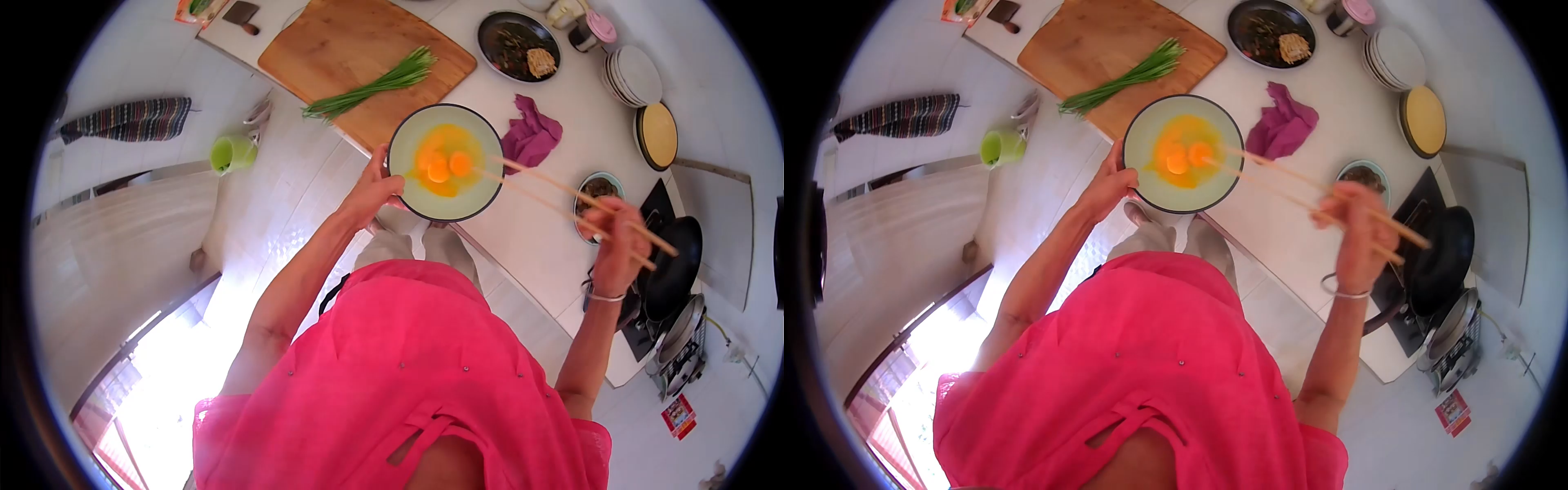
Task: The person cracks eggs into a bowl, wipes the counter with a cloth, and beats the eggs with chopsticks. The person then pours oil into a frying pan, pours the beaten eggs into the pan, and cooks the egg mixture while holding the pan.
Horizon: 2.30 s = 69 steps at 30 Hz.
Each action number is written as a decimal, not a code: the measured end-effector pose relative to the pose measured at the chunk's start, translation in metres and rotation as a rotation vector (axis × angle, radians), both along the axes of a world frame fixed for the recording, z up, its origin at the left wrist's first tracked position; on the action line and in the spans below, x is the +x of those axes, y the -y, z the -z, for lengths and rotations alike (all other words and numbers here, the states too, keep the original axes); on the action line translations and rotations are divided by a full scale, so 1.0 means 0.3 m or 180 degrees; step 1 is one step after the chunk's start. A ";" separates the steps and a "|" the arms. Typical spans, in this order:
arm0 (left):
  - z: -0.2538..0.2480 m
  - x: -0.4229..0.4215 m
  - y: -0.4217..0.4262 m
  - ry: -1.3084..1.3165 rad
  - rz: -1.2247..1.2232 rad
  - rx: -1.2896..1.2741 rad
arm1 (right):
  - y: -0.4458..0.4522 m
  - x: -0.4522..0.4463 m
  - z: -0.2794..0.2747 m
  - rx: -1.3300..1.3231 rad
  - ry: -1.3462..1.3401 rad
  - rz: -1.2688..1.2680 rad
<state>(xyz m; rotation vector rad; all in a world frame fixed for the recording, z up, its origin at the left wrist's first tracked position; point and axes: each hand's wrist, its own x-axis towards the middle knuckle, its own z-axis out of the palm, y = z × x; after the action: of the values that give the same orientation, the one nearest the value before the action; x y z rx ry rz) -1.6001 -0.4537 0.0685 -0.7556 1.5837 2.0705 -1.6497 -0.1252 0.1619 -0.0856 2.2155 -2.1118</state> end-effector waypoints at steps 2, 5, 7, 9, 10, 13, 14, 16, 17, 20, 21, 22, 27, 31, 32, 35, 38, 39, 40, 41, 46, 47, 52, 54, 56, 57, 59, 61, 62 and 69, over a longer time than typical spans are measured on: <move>-0.033 0.030 0.046 -0.0059 -0.0081 0.0030 | 0.101 0.045 -0.013 0.0082 0.0345 -0.0414; -0.072 0.084 0.122 -0.0122 -0.0203 0.0039 | 0.240 0.079 -0.038 0.0053 0.0418 -0.0970; -0.091 0.115 0.170 -0.0161 -0.0287 0.0016 | 0.302 0.089 -0.038 0.0193 0.0251 -0.1274; -0.095 0.152 0.233 -0.0219 -0.0207 -0.0116 | 0.359 0.094 -0.020 0.0427 -0.0058 -0.1602; -0.097 0.172 0.265 -0.0247 -0.0170 -0.0184 | 0.398 0.099 -0.028 0.0496 -0.0126 -0.1674; -0.092 0.230 0.351 -0.0245 -0.0238 -0.0189 | 0.502 0.118 -0.026 0.0693 -0.0332 -0.1895; -0.095 0.249 0.376 -0.0276 -0.0311 -0.0179 | 0.537 0.127 -0.021 0.0666 -0.0318 -0.1886; -0.101 0.288 0.421 -0.0349 -0.0451 -0.0165 | 0.605 0.151 -0.009 0.0613 -0.0298 -0.1860; -0.104 0.307 0.446 -0.0360 -0.0503 -0.0169 | 0.637 0.161 -0.006 0.0606 -0.0300 -0.1923; -0.110 0.359 0.514 -0.0392 -0.0649 -0.0166 | 0.724 0.189 -0.002 0.0563 -0.0287 -0.2058; -0.114 0.376 0.536 -0.0402 -0.0698 -0.0160 | 0.754 0.199 0.000 0.0526 -0.0274 -0.2073; -0.117 0.391 0.557 -0.0416 -0.0750 -0.0154 | 0.782 0.206 0.003 0.0490 -0.0262 -0.2090; -0.119 0.474 0.668 -0.0389 -0.0913 -0.0117 | 0.907 0.248 0.031 0.0246 -0.0008 -0.1989; -0.129 0.534 0.753 -0.0371 -0.1094 -0.0084 | 0.999 0.250 0.046 -0.0074 0.0887 -0.1385; -0.134 0.550 0.776 -0.0344 -0.1138 -0.0078 | 1.023 0.245 0.062 -0.0074 0.1029 -0.1261; -0.137 0.596 0.848 -0.0287 -0.1253 -0.0069 | 1.094 0.239 0.105 -0.0335 0.1350 -0.0963; -0.119 0.652 0.928 -0.0310 -0.1359 -0.0092 | 1.143 0.222 0.171 -0.0768 0.1641 -0.1023; -0.112 0.672 0.954 -0.0324 -0.1401 -0.0096 | 1.167 0.221 0.184 -0.0858 0.1774 -0.1034; -0.105 0.693 0.981 -0.0338 -0.1448 -0.0100 | 1.195 0.221 0.194 -0.0945 0.1910 -0.1047; -0.100 0.714 1.006 -0.0371 -0.1490 -0.0093 | 1.222 0.221 0.205 -0.1030 0.2047 -0.1059; -0.074 0.802 1.122 -0.0545 -0.1837 -0.0010 | 1.369 0.208 0.285 -0.1810 0.2777 -0.1264; -0.067 0.820 1.147 -0.0549 -0.1915 -0.0007 | 1.403 0.207 0.295 -0.1938 0.2934 -0.1292; -0.049 0.885 1.263 -0.0512 -0.2305 -0.0070 | 1.608 0.197 0.316 -0.2232 0.3587 -0.1375; -0.038 0.904 1.314 -0.0567 -0.2483 -0.0027 | 1.699 0.184 0.323 -0.2271 0.3769 -0.1474; -0.025 0.910 1.367 -0.0547 -0.2639 -0.0026 | 1.795 0.160 0.333 -0.2269 0.3869 -0.1603; -0.020 0.916 1.400 -0.0506 -0.2711 -0.0040 | 1.854 0.154 0.331 -0.2256 0.3931 -0.1690; -0.008 0.922 1.470 -0.0428 -0.2824 -0.0052 | 1.976 0.143 0.327 -0.2240 0.4045 -0.1865; 0.005 0.928 1.552 -0.0349 -0.2916 -0.0050 | 2.109 0.122 0.335 -0.2042 0.4048 -0.1991; 0.020 0.933 1.584 -0.0354 -0.2988 -0.0025 | 2.175 0.110 0.339 -0.1941 0.4052 -0.2061; 0.113 0.907 1.933 -0.0429 -0.3422 0.0019 | 2.707 0.007 0.286 -0.1537 0.3647 -0.2460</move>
<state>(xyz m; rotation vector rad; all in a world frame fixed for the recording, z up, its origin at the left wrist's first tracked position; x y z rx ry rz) -1.3280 -1.0335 0.0346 -1.7729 1.3431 2.8521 -1.6474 -0.9371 0.0762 0.1725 0.8085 -1.5311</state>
